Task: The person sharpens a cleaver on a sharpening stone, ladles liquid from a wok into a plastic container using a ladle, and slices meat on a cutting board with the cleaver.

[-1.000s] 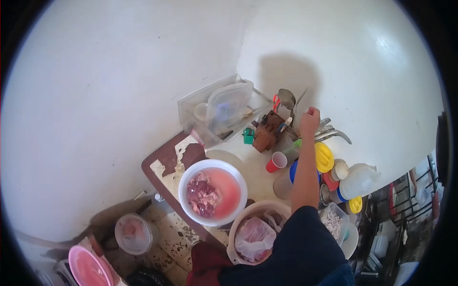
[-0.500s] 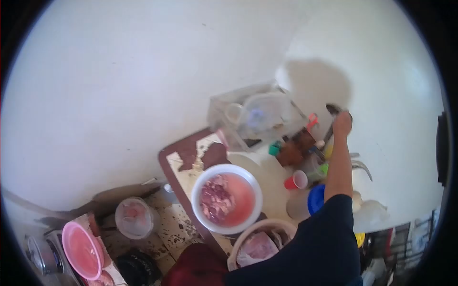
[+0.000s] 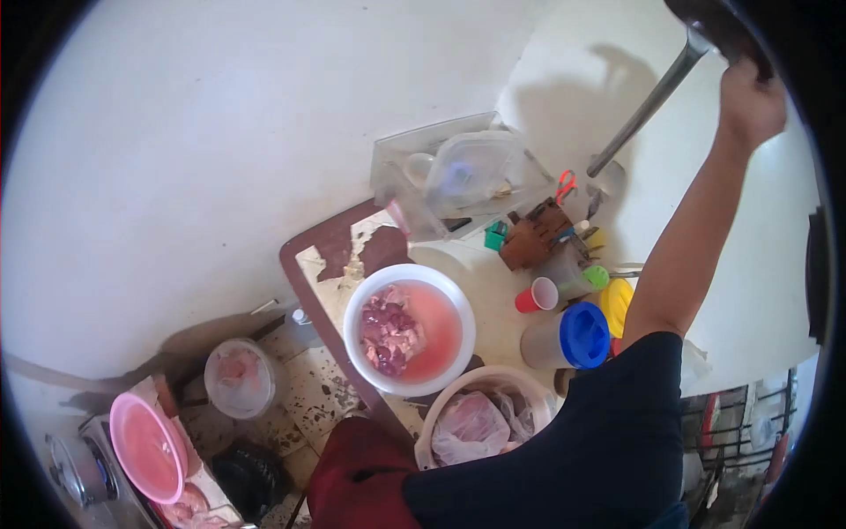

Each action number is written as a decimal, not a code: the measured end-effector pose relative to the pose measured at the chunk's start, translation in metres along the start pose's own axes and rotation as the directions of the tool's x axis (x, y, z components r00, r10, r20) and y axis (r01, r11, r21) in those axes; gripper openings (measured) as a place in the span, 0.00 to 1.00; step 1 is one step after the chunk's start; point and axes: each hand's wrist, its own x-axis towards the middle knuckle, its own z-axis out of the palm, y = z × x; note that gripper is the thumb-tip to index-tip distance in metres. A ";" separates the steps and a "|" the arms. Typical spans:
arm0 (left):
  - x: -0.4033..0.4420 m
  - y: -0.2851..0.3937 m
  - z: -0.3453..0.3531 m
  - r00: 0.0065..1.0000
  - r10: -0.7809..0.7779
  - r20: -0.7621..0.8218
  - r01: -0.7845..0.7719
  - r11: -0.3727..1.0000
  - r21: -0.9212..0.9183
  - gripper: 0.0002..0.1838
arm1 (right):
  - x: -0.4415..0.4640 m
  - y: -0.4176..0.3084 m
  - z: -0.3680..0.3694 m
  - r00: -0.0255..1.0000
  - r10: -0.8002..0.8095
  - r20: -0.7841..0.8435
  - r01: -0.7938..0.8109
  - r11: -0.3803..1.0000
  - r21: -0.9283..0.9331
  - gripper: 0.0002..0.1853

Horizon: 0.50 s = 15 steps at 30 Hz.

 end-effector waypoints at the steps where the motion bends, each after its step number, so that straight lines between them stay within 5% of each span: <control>1: 0.004 0.020 0.003 0.982 0.183 -0.037 -0.185 0.982 -0.043 0.31 | 0.012 -0.011 -0.002 0.998 -0.045 -0.053 0.049 0.996 0.068 0.18; 2: 0.005 0.044 0.008 0.930 0.360 -0.074 -0.365 0.928 -0.073 0.37 | 0.018 -0.037 -0.011 0.996 -0.054 -0.068 0.066 0.980 0.190 0.18; 3: 0.013 0.072 0.030 0.732 0.664 -0.152 -0.674 0.738 -0.020 0.20 | 0.023 -0.066 -0.021 0.995 -0.061 -0.074 0.083 0.939 0.333 0.18; 4: -0.008 0.116 0.044 0.686 0.728 -0.021 -0.728 0.685 -0.036 0.25 | 0.024 -0.102 -0.032 0.996 -0.067 -0.060 0.088 0.862 0.500 0.18; 5: -0.039 0.160 0.070 0.685 0.728 0.036 -0.699 0.669 -0.252 0.32 | 0.022 -0.145 -0.047 0.997 -0.068 -0.030 0.070 0.731 0.678 0.18; 6: -0.045 0.181 0.085 0.598 0.794 0.110 -0.789 0.607 -0.091 0.37 | 0.019 -0.192 -0.068 0.998 -0.057 0.006 0.026 0.541 0.840 0.18; 7: -0.062 0.226 0.093 0.370 0.889 0.271 -0.919 0.308 0.247 0.48 | 0.015 -0.239 -0.097 0.997 -0.057 0.060 -0.040 0.300 0.953 0.18; 9: -0.063 0.228 0.130 0.212 0.972 0.096 -0.975 0.218 -0.049 0.49 | 0.013 -0.324 -0.169 0.980 -0.123 0.157 -0.182 -0.230 0.956 0.18; 10: -0.060 0.230 0.135 0.198 0.975 0.101 -0.946 0.217 -0.240 0.43 | 0.012 -0.360 -0.207 0.966 -0.181 0.185 -0.249 -0.456 0.855 0.17; 11: -0.061 0.223 0.127 0.367 0.908 0.200 -0.893 0.404 -0.196 0.29 | 0.009 -0.390 -0.247 0.949 -0.243 0.203 -0.313 -0.627 0.713 0.17; 12: -0.048 0.205 0.126 0.333 0.938 0.094 -0.866 0.344 -0.364 0.14 | 0.000 -0.420 -0.279 0.922 -0.311 0.230 -0.386 -0.735 0.557 0.17; 13: -0.055 0.189 0.103 0.478 0.877 0.047 -0.798 0.456 -0.395 0.09 | -0.010 -0.445 -0.311 0.889 -0.385 0.249 -0.456 -0.800 0.389 0.17; 15: -0.047 0.138 0.067 0.545 0.817 -0.185 -0.789 0.427 -0.441 0.07 | -0.040 -0.495 -0.376 0.843 -0.482 0.239 -0.524 -0.836 0.162 0.18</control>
